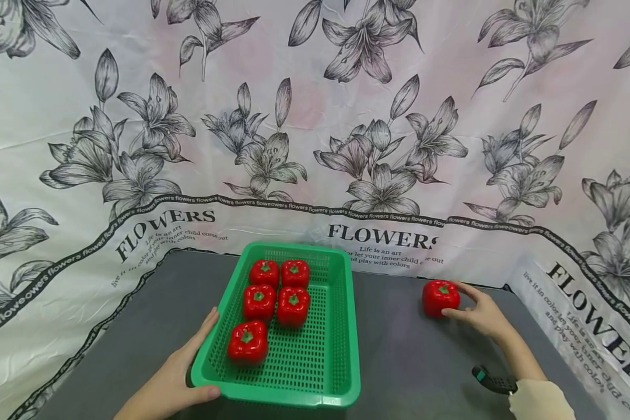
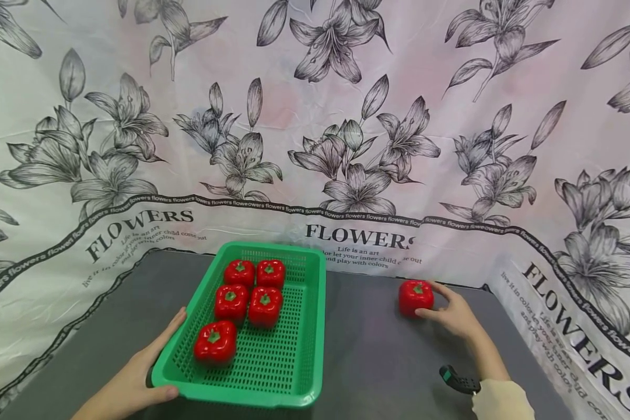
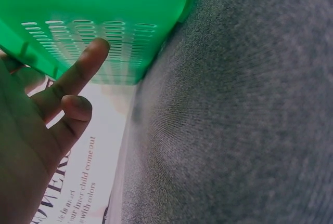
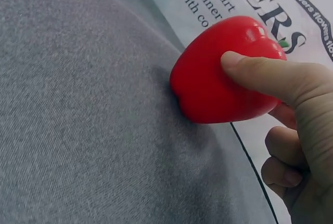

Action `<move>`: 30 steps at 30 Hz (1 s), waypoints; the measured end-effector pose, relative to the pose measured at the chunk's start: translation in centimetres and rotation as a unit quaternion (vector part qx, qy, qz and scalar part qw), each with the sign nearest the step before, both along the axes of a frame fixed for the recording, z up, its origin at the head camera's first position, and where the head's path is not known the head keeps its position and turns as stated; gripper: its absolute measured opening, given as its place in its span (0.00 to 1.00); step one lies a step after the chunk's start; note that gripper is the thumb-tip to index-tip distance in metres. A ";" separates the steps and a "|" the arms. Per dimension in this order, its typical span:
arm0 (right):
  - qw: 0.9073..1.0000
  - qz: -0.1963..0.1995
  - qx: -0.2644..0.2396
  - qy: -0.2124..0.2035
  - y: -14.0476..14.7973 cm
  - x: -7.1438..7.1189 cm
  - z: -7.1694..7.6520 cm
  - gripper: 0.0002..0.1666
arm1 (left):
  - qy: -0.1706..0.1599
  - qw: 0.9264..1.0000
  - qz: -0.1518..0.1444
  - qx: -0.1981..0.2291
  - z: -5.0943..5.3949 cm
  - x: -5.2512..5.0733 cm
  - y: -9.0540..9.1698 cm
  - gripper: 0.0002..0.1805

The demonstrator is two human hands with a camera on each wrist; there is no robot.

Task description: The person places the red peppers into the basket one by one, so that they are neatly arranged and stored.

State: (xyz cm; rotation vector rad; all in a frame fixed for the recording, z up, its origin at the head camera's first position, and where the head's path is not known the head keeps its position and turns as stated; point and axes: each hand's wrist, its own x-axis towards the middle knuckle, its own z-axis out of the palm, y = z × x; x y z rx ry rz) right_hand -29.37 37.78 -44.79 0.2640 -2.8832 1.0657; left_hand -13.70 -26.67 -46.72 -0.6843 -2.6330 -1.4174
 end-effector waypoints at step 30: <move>0.994 -0.076 -0.020 0.077 -6.0 1.4 6.9 0.53 | 0.000 1.000 0.011 -0.009 0.1 0.2 0.2 0.58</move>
